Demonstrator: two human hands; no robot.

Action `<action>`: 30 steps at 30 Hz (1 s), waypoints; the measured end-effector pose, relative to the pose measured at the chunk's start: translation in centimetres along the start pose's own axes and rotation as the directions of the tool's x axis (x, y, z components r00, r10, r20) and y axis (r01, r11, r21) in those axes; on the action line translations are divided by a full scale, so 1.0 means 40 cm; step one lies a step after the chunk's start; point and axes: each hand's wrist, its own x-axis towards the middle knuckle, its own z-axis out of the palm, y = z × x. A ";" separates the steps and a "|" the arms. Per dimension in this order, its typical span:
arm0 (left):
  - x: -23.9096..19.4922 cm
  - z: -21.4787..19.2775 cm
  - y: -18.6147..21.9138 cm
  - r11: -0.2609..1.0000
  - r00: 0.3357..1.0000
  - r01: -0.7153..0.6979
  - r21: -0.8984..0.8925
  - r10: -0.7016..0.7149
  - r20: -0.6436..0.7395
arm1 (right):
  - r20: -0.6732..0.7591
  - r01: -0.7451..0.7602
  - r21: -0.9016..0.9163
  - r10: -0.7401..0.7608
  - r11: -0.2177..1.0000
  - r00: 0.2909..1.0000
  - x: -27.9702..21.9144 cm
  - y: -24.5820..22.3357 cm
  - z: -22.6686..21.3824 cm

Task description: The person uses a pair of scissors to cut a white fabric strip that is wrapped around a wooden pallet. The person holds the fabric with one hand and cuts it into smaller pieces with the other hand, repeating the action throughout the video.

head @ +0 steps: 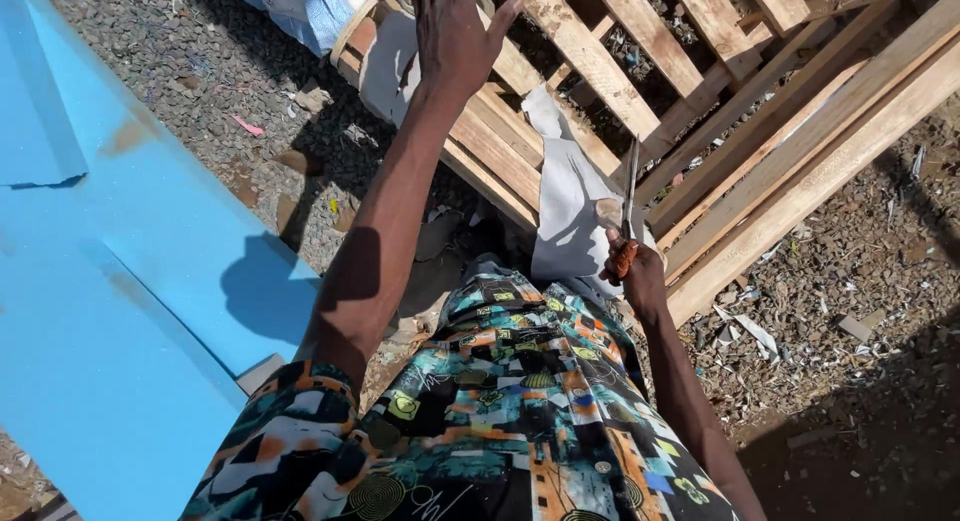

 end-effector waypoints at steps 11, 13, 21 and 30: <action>-0.829 0.125 0.294 0.533 0.100 0.820 0.208 -0.492 0.865 | -0.357 -0.225 0.292 0.324 0.930 0.876 -0.221 0.100 0.015; -0.831 0.124 0.307 0.529 0.036 0.818 0.226 -0.440 0.897 | -0.359 -0.273 0.163 0.315 0.948 0.879 -0.243 0.105 0.013; -0.670 0.228 0.530 0.460 -0.726 0.298 0.836 -0.460 0.511 | -0.442 -0.347 -0.168 0.244 0.923 0.863 -0.188 0.141 -0.072; -0.490 0.138 0.543 -0.681 0.257 0.694 -0.233 -0.069 0.964 | -0.160 -0.074 0.358 0.139 0.931 0.977 -0.095 0.137 -0.144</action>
